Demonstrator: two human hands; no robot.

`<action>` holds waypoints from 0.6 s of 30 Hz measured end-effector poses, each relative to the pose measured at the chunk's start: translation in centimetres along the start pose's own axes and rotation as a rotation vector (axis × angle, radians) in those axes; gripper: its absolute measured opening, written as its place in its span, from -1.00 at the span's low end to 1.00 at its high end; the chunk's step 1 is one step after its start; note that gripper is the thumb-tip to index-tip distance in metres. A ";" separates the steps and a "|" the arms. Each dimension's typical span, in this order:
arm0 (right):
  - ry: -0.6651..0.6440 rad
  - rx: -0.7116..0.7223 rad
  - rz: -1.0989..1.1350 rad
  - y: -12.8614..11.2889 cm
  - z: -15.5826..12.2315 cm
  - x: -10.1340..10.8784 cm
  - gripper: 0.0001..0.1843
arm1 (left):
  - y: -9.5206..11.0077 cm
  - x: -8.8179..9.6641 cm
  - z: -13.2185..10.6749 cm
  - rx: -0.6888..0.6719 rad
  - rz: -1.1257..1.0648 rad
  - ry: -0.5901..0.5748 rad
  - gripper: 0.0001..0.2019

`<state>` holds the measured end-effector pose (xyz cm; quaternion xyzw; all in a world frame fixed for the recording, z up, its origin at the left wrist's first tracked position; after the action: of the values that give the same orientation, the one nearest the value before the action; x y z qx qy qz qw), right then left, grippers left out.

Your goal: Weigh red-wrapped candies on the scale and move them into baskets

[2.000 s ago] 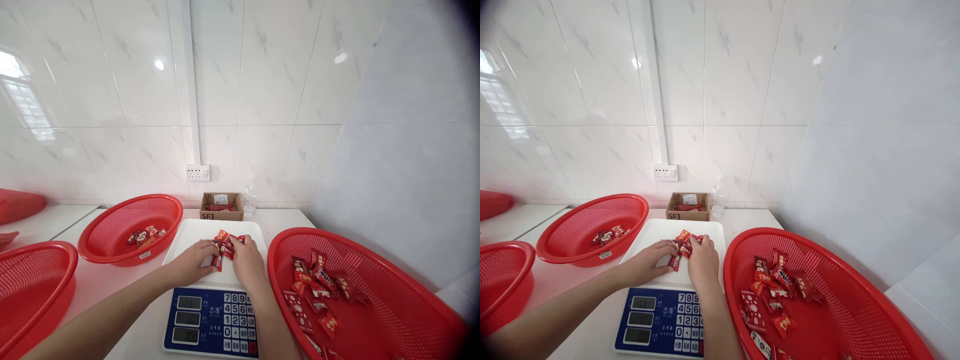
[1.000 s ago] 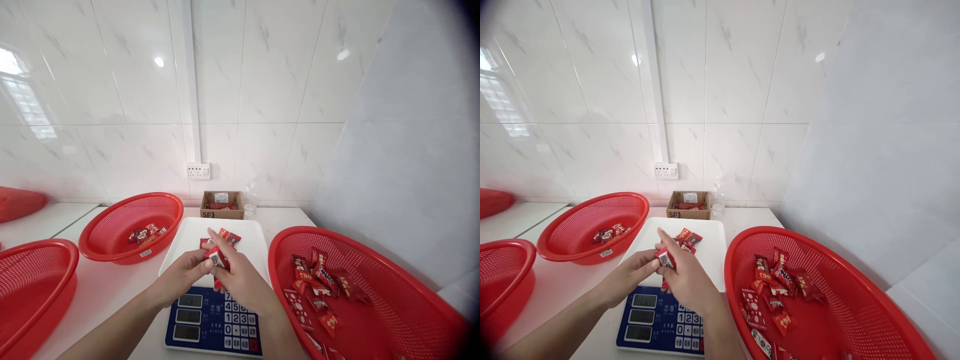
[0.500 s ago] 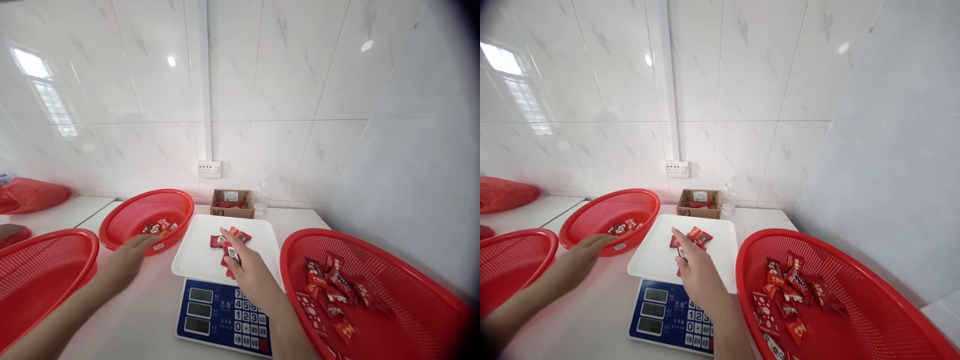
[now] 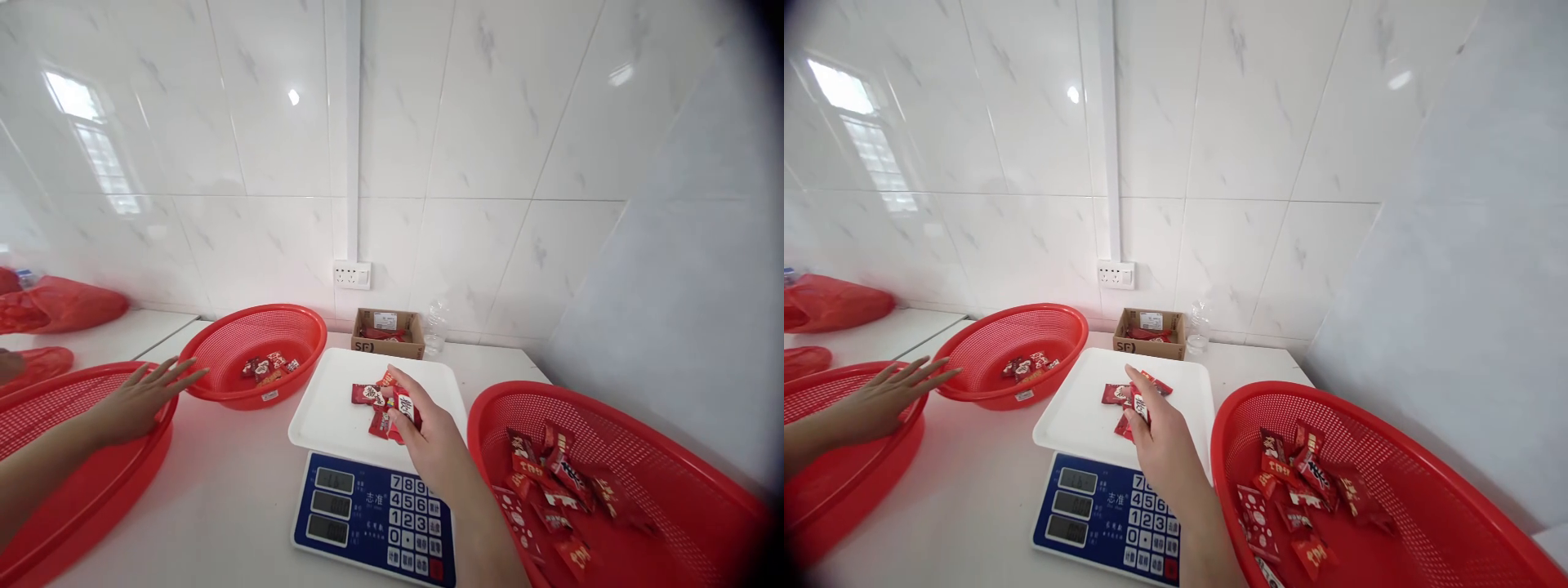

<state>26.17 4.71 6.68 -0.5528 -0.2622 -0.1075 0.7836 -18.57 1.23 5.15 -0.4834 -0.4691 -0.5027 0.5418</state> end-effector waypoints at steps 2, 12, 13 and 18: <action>0.013 -0.003 -0.007 0.0 -0.1 0.1 -0.46 | 0.9 0.4 0.3 -0.033 -0.044 -0.095 -0.19; 0.014 -0.011 -0.042 -0.1 0.0 0.2 -0.46 | -0.5 2.2 0.6 0.143 -0.074 -0.128 -0.57; 0.008 -0.016 -0.043 -0.1 0.0 0.2 -0.46 | -0.8 2.1 0.6 0.184 -0.085 -0.114 -0.59; 0.005 -0.019 -0.059 -0.1 0.0 0.2 -0.46 | -2.0 1.9 0.8 0.317 -0.061 -0.066 -0.57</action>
<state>26.35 4.71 6.87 -0.5520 -0.2755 -0.1342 0.7755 -20.49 1.76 7.24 -0.3937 -0.5744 -0.4226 0.5801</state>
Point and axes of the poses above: each hand's wrist, its own z-axis towards the middle knuckle, its own x-axis out of the back of the hand, y = z × x, the point moved 1 cm from there along z, towards the middle knuckle, and after that the axes turned 8 degrees about -z, right-handed, at the moved point
